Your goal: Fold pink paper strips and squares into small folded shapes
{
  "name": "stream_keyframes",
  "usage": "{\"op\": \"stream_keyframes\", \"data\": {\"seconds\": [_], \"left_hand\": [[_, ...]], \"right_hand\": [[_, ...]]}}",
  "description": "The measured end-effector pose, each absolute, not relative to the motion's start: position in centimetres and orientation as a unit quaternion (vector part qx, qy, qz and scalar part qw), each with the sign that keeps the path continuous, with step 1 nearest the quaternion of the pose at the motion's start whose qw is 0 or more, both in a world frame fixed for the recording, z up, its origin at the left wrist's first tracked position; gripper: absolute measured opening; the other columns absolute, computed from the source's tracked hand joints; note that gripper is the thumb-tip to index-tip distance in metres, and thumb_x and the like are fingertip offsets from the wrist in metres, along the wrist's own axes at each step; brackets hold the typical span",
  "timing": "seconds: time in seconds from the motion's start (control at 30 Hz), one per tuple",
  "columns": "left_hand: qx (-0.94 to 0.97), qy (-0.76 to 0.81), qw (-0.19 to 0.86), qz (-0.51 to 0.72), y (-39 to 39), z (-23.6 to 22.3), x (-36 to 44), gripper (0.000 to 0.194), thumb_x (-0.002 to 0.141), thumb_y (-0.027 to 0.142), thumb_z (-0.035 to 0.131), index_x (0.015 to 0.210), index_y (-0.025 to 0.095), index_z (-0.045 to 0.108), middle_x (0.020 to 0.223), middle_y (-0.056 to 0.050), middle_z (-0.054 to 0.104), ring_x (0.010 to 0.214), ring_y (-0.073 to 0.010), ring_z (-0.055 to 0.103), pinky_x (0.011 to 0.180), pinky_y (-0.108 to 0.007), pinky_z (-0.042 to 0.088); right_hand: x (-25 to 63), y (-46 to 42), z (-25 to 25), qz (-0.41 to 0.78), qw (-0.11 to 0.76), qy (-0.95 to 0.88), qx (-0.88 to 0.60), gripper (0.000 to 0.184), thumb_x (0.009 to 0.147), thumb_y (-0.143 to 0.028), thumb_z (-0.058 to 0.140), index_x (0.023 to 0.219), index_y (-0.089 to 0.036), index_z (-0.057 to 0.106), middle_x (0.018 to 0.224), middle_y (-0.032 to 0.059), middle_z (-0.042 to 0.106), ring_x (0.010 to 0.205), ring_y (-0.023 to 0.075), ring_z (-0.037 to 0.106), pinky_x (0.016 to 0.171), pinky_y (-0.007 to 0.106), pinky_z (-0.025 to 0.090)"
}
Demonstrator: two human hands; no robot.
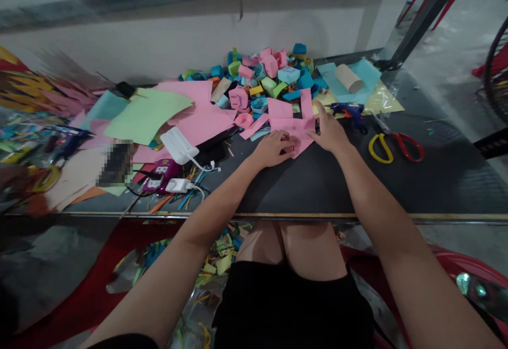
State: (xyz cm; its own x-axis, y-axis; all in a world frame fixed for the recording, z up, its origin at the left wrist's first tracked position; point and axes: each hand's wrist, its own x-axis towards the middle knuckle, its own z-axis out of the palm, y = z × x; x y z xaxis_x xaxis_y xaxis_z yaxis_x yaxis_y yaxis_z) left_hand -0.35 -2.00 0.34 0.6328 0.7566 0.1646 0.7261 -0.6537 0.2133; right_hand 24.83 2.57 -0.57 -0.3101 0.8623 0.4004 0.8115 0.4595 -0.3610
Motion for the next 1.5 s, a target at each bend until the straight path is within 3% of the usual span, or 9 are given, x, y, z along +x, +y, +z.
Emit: {"op": "stream_keyframes", "data": {"seconds": [0.17, 0.37, 0.53, 0.67, 0.77, 0.83, 1.1, 1.27, 1.5], "left_hand": [[0.904, 0.399, 0.055, 0.146, -1.6, -0.1, -0.5, 0.041, 0.100, 0.041, 0.052, 0.135, 0.027, 0.069, 0.133, -0.011, 0.062, 0.123, -0.0281, 0.057, 0.103, -0.043, 0.047], [0.891, 0.414, 0.038, 0.181, -1.6, -0.1, -0.4, 0.034, 0.100, 0.033, 0.053, 0.125, 0.025, 0.074, 0.135, -0.009, 0.065, 0.128, -0.0281, 0.058, 0.107, -0.046, 0.044], [0.873, 0.451, 0.048, 0.178, -1.7, 0.5, -0.3, 0.026, 0.095, 0.036, 0.066, 0.117, 0.026, 0.078, 0.131, -0.009, 0.068, 0.128, -0.0281, 0.059, 0.111, -0.047, 0.045], [0.879, 0.445, 0.069, 0.156, -1.3, 0.8, -0.5, 0.030, 0.097, 0.031, 0.065, 0.125, 0.027, 0.074, 0.137, -0.008, 0.066, 0.131, -0.0265, 0.059, 0.112, -0.044, 0.046], [0.887, 0.431, 0.090, 0.143, -0.8, 0.7, -0.8, 0.034, 0.099, 0.028, 0.061, 0.132, 0.026, 0.071, 0.136, -0.009, 0.068, 0.128, -0.0243, 0.062, 0.109, -0.042, 0.050], [0.894, 0.415, 0.100, 0.135, -0.6, 0.6, -0.9, 0.034, 0.100, 0.025, 0.058, 0.132, 0.024, 0.070, 0.135, -0.009, 0.069, 0.128, -0.0226, 0.062, 0.110, -0.039, 0.050], [0.899, 0.407, 0.076, 0.140, -0.9, 0.3, -0.5, 0.038, 0.102, 0.019, 0.051, 0.136, 0.024, 0.069, 0.140, -0.011, 0.068, 0.132, -0.0223, 0.061, 0.112, -0.039, 0.049], [0.894, 0.418, 0.061, 0.150, -1.0, 0.1, -0.5, 0.036, 0.105, 0.023, 0.048, 0.133, 0.023, 0.070, 0.140, -0.010, 0.068, 0.133, -0.0222, 0.061, 0.113, -0.040, 0.048], [0.900, 0.408, 0.068, 0.135, -0.7, 0.1, -0.7, 0.037, 0.104, 0.019, 0.048, 0.133, 0.022, 0.070, 0.141, -0.011, 0.067, 0.132, -0.0218, 0.061, 0.111, -0.038, 0.050]], "right_hand": [[24.5, 1.9, 0.1, 0.044, 0.275, -0.801, -0.531, 0.076, 0.089, -0.029, 0.060, 0.162, -0.027, 0.038, 0.105, 0.0103, 0.074, 0.096, 0.0322, 0.070, 0.089, 0.052, 0.057], [23.8, 1.0, 1.2, 0.057, 0.325, -0.791, -0.515, 0.065, 0.086, -0.023, 0.056, 0.150, -0.025, 0.056, 0.088, 0.0059, 0.073, 0.072, 0.0220, 0.065, 0.079, 0.041, 0.056], [23.4, 0.7, 1.5, 0.138, 0.321, -0.809, -0.473, 0.040, 0.082, -0.026, 0.058, 0.115, -0.023, 0.081, 0.074, 0.0026, 0.072, 0.060, 0.0163, 0.057, 0.065, 0.033, 0.051], [23.3, 0.4, 1.7, 0.147, 0.342, -0.795, -0.479, 0.051, 0.082, -0.026, 0.058, 0.129, -0.023, 0.076, 0.070, 0.0008, 0.072, 0.054, 0.0146, 0.051, 0.063, 0.033, 0.050], [23.3, 0.1, 1.9, 0.144, 0.357, -0.791, -0.475, 0.057, 0.082, -0.025, 0.056, 0.138, -0.024, 0.071, 0.080, 0.0019, 0.078, 0.054, 0.0148, 0.053, 0.064, 0.033, 0.051], [23.2, 0.0, 2.0, 0.142, 0.364, -0.797, -0.462, 0.052, 0.083, -0.025, 0.054, 0.129, -0.025, 0.076, 0.087, 0.0035, 0.081, 0.057, 0.0157, 0.057, 0.063, 0.033, 0.050], [23.3, 0.5, 1.7, 0.093, 0.356, -0.819, -0.441, 0.030, 0.085, -0.030, 0.057, 0.090, -0.028, 0.087, 0.080, 0.0035, 0.081, 0.062, 0.0182, 0.065, 0.062, 0.032, 0.048], [23.7, 0.6, 1.5, 0.056, 0.332, -0.820, -0.462, 0.028, 0.084, -0.030, 0.059, 0.087, -0.031, 0.086, 0.076, 0.0013, 0.080, 0.062, 0.0192, 0.066, 0.064, 0.033, 0.047], [24.7, 1.1, 1.5, 0.092, 0.297, -0.816, -0.487, 0.034, 0.082, -0.025, 0.057, 0.099, -0.028, 0.087, 0.056, 0.0006, 0.072, 0.046, 0.0149, 0.053, 0.055, 0.032, 0.041]]}}
